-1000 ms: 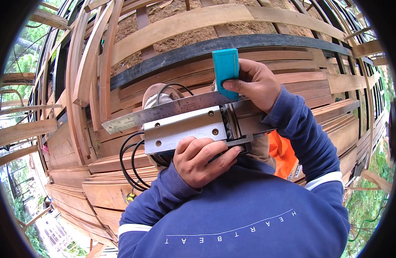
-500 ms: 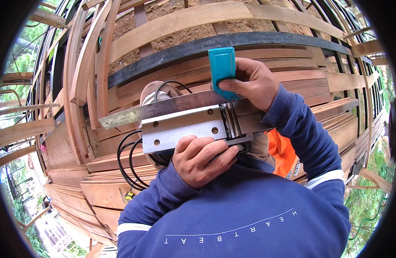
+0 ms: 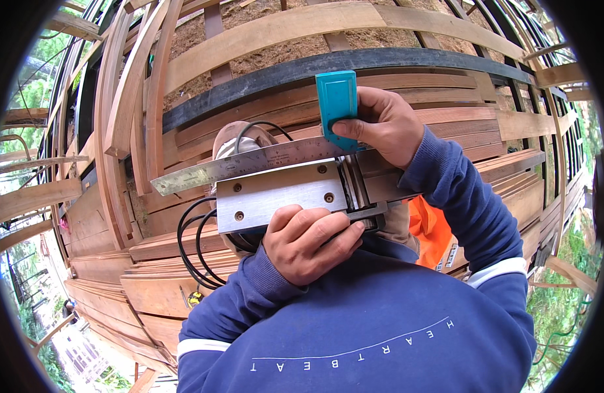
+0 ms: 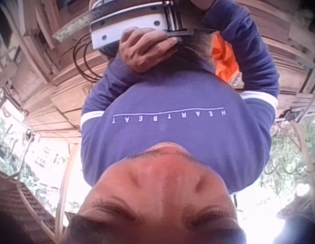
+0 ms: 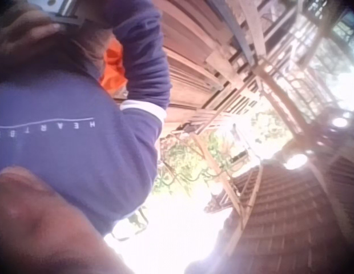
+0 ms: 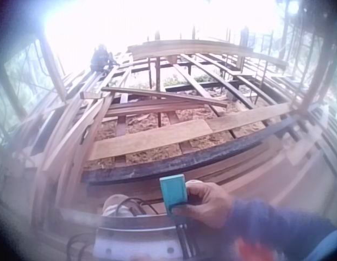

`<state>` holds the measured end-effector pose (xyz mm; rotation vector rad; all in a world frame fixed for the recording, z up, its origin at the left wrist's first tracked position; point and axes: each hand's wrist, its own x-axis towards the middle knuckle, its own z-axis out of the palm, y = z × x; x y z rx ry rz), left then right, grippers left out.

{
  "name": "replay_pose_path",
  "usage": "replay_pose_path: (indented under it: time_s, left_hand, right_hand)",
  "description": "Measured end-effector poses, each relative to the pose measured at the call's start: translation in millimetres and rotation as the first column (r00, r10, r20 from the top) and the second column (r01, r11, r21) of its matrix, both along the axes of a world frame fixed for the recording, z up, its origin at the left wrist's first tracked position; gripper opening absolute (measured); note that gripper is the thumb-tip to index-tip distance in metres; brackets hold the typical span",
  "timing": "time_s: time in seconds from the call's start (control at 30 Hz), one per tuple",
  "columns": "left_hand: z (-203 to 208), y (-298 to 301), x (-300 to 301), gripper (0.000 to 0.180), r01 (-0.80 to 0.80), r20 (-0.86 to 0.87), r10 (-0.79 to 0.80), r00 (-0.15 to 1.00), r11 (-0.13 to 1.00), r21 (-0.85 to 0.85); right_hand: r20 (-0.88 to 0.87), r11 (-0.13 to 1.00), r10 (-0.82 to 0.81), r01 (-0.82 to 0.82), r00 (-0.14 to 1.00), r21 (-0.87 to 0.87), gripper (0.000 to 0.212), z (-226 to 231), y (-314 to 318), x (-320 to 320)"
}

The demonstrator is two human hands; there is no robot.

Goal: The person uses a metal ruler and a square to measure and check the alignment of components on an electric planer held by hand.

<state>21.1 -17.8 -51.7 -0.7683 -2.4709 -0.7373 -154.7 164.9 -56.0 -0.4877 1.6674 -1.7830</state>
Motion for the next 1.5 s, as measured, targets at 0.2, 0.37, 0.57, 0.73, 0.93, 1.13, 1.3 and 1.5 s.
replay_pose_path:
  time_s: [0.2, 0.37, 0.57, 0.73, 0.93, 1.13, 1.3, 1.5]
  left_hand:
    - [-0.3, 0.3, -0.5, 0.041, 0.0, -0.002, 0.0, 1.0, 1.0, -0.003]
    - [-1.4, 0.6, 0.3, 0.047, -0.001, -0.004, 0.001, 1.0, 1.0, -0.002]
    - [-1.6, 0.4, 1.1, 0.047, 0.0, 0.0, 0.0, 1.0, 1.0, -0.002]
    - [-1.1, 0.3, 1.2, 0.047, 0.003, 0.003, -0.003, 1.0, 1.0, -0.004]
    - [-1.5, 0.5, 1.4, 0.048, 0.0, 0.003, 0.0, 1.0, 1.0, -0.002]
    - [-0.2, 0.9, 0.8, 0.048, -0.001, 0.006, 0.001, 1.0, 1.0, -0.002]
    - [-0.7, 0.7, 0.7, 0.048, 0.0, 0.005, 0.0, 1.0, 1.0, -0.001]
    - [-0.8, 1.1, 0.6, 0.048, -0.003, -0.001, 0.003, 1.0, 1.0, 0.002]
  right_hand:
    - [0.022, 1.0, -0.003, 0.004, 1.0, -0.007, 0.027, 0.8, -0.3, 1.1]
    - [0.025, 1.0, -0.004, 0.004, 1.0, 0.001, 0.027, 2.3, -0.4, 1.7]
    - [-0.012, 1.0, -0.004, 0.004, 1.0, 0.026, 0.027, 3.6, -0.1, 2.4]
    - [-0.025, 0.999, 0.0, 0.001, 1.0, 0.032, 0.027, 3.1, 0.9, 2.4]
    - [-0.05, 0.999, -0.006, 0.008, 0.999, 0.035, 0.027, 2.1, 0.8, 2.5]
    - [-0.062, 0.999, -0.009, 0.011, 0.998, 0.042, 0.028, 0.5, 0.6, 2.4]
    - [-0.041, 1.0, -0.012, 0.014, 0.999, 0.026, 0.027, 0.6, 0.4, 2.8]
    - [-0.057, 1.0, -0.003, 0.004, 0.998, 0.025, 0.026, -0.7, 0.6, 2.5]
